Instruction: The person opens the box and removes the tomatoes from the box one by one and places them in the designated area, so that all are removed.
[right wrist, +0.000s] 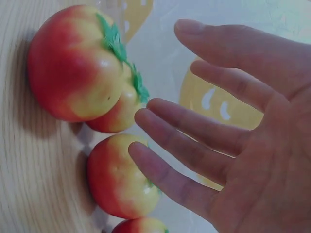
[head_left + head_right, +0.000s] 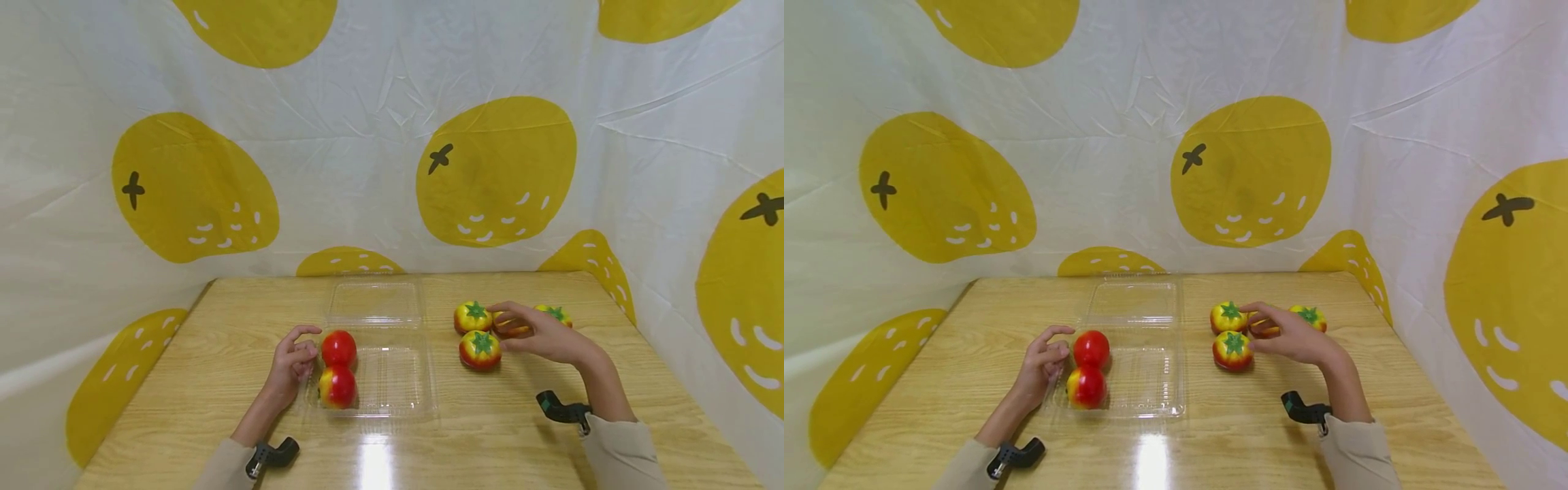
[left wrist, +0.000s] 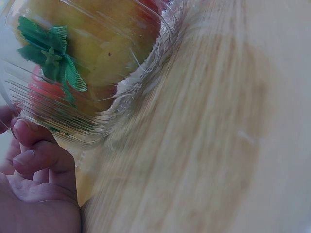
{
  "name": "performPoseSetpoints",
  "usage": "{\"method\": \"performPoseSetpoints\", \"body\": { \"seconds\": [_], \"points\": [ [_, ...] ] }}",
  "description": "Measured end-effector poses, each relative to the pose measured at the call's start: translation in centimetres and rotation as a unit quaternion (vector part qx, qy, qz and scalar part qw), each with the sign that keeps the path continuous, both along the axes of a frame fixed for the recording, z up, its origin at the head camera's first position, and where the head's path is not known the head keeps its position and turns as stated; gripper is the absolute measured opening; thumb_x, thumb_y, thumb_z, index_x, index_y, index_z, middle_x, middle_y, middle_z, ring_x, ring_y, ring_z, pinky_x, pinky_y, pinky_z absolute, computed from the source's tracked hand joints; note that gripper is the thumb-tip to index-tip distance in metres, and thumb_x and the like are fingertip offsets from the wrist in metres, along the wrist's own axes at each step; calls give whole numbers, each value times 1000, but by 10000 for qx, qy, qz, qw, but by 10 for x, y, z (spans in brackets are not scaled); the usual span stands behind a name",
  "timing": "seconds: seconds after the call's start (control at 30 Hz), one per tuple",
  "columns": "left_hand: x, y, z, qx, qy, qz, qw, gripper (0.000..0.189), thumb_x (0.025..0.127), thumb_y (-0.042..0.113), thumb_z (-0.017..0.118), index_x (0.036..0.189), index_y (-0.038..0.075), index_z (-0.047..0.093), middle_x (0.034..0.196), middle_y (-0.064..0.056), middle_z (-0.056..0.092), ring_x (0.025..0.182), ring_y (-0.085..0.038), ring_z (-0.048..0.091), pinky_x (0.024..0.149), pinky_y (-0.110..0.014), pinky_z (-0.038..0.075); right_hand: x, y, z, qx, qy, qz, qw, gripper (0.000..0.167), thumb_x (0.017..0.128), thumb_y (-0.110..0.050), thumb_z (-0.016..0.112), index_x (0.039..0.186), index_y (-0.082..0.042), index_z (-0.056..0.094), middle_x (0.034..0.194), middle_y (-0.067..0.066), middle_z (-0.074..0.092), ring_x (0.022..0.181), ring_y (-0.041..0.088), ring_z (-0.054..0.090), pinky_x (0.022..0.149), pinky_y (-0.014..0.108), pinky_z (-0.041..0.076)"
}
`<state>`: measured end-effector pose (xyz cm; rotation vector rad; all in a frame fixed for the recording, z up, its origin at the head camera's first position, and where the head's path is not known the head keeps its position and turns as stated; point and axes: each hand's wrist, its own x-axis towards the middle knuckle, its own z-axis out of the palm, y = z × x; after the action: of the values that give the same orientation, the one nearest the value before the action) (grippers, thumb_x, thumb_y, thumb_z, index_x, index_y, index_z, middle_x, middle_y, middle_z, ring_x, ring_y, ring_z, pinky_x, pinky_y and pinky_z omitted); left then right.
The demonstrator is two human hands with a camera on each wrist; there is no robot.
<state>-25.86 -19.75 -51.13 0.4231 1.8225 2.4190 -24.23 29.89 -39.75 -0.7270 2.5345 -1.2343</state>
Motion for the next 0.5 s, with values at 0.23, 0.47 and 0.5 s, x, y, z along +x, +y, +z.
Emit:
{"method": "performPoseSetpoints", "body": {
  "seconds": [0.23,0.47,0.5],
  "points": [
    [-1,0,-1,108,55,-34,9999,32,96,-5,44,123,7,55,67,8,61,48,-9,39,44,-33,15,2,-10,7,-10,104,-56,9999,59,99,-15,68,150,1,43,144,34,51,128,54,55,99,54,56],
    [-1,0,-1,93,55,-33,9999,31,96,-5,44,122,8,55,67,8,61,48,-9,39,44,-34,15,3,-22,11,-40,499,-142,9986,57,98,-14,69,149,-1,46,143,32,55,126,50,59,96,48,59],
    [-1,0,-1,87,53,-31,9999,32,96,-5,44,122,8,56,67,8,61,48,-9,39,44,-34,15,3,-24,12,-32,554,-167,9983,56,98,-15,70,149,-3,47,143,30,56,125,50,60,96,47,59]
  ]
}}
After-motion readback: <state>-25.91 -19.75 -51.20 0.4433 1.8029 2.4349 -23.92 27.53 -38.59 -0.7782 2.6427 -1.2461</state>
